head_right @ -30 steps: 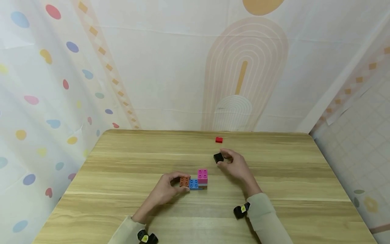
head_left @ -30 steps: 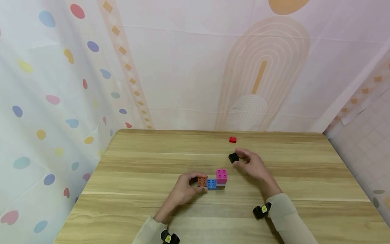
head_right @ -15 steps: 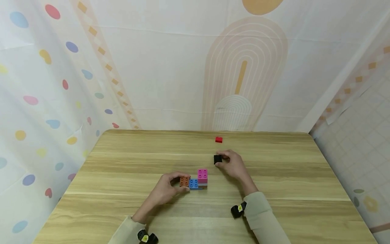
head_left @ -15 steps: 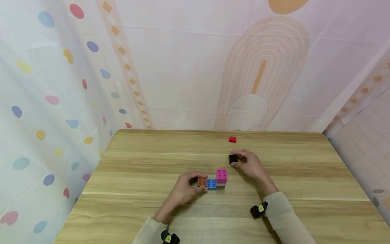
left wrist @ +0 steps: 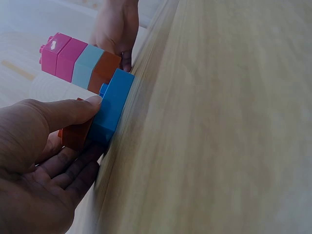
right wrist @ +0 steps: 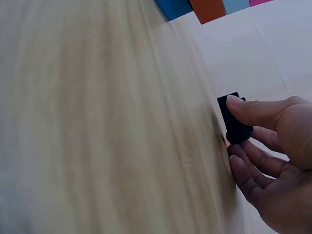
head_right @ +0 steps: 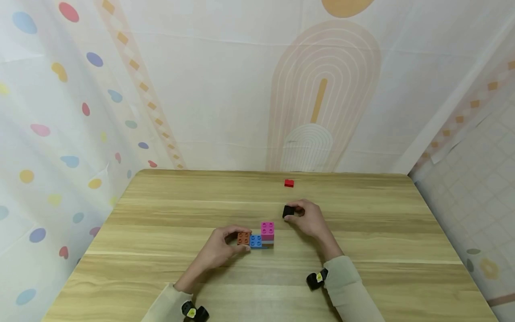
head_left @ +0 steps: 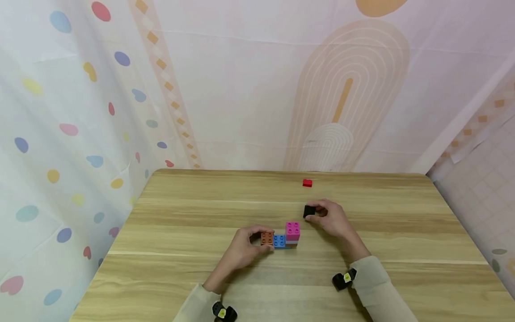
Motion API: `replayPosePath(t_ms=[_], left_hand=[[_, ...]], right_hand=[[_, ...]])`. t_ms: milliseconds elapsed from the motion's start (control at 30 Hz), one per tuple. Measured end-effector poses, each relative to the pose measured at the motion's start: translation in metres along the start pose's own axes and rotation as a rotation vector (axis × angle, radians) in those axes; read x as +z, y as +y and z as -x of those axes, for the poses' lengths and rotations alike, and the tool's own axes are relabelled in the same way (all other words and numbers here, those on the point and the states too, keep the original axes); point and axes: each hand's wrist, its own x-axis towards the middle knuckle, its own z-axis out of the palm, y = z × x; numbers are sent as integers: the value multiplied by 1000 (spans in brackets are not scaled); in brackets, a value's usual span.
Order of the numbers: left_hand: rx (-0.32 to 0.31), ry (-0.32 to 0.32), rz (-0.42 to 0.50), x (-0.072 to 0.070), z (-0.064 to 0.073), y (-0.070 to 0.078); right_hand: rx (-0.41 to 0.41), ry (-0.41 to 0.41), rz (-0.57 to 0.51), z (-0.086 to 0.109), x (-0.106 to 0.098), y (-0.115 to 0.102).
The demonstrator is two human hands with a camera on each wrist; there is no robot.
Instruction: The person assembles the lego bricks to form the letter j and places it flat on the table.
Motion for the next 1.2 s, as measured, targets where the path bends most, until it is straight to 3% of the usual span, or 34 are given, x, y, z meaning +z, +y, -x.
replayPosePath(t_ms=[433, 700, 1200], left_hand=[[15, 5, -7, 2, 1, 0], [21, 4, -2, 2, 0, 0], [26, 3, -3, 1, 1, 1]], right_hand=[[55, -11, -39, 13, -5, -5], [50, -18, -76, 23, -6, -12], [-73, -20, -76, 34, -9, -28]])
